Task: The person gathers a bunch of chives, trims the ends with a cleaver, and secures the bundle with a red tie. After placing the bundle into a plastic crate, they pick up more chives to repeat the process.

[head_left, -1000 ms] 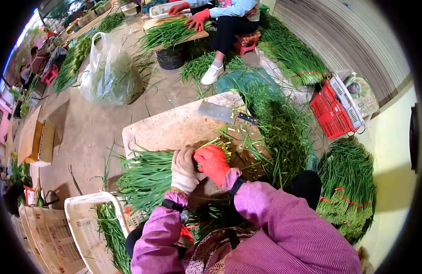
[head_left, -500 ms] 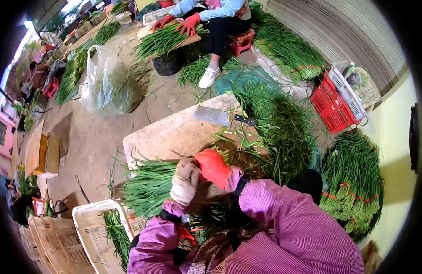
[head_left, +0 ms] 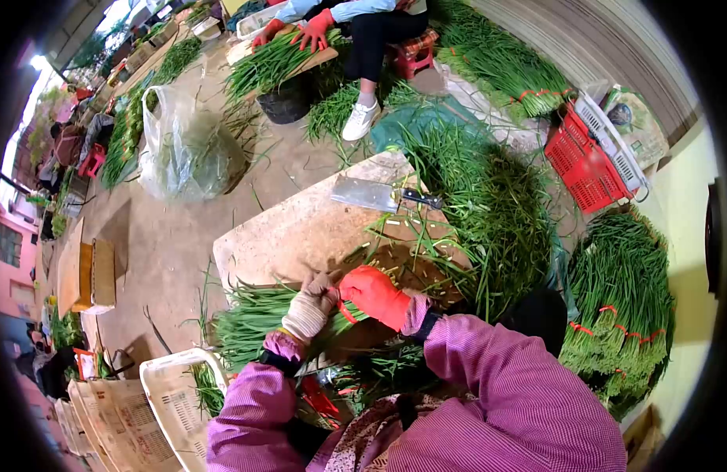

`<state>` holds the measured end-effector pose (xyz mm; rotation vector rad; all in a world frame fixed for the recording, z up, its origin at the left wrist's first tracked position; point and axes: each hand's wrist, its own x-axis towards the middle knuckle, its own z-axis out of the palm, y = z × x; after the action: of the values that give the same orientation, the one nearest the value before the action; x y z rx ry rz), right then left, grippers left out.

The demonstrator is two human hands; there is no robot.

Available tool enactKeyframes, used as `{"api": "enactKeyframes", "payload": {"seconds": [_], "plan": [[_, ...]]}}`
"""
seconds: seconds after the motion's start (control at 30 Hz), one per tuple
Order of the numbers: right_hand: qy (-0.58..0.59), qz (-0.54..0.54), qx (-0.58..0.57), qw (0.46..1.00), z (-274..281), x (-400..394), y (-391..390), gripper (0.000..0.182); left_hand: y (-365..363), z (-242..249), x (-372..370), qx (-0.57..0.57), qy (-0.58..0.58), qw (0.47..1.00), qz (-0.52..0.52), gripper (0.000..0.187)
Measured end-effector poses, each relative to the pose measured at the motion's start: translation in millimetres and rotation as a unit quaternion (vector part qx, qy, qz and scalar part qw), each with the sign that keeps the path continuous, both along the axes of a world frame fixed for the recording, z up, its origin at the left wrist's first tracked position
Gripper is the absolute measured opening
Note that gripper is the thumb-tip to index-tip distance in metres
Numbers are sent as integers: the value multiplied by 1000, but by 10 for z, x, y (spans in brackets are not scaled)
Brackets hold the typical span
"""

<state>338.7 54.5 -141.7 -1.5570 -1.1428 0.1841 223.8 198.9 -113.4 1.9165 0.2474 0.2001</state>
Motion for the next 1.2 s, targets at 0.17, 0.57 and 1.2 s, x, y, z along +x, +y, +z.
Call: {"api": "enactKeyframes", "payload": {"seconds": [0.17, 0.57, 1.2], "plan": [[93, 5, -15, 996, 99, 11, 28, 10, -201, 18, -118, -151, 114, 977, 94, 6], [-168, -18, -1, 986, 267, -225, 19, 7, -75, -691, -143, -187, -1, 973, 132, 6], [-295, -70, -109, 947, 353, -468, -43, 7, 174, -919, 136, -93, 72, 993, 22, 8]]}}
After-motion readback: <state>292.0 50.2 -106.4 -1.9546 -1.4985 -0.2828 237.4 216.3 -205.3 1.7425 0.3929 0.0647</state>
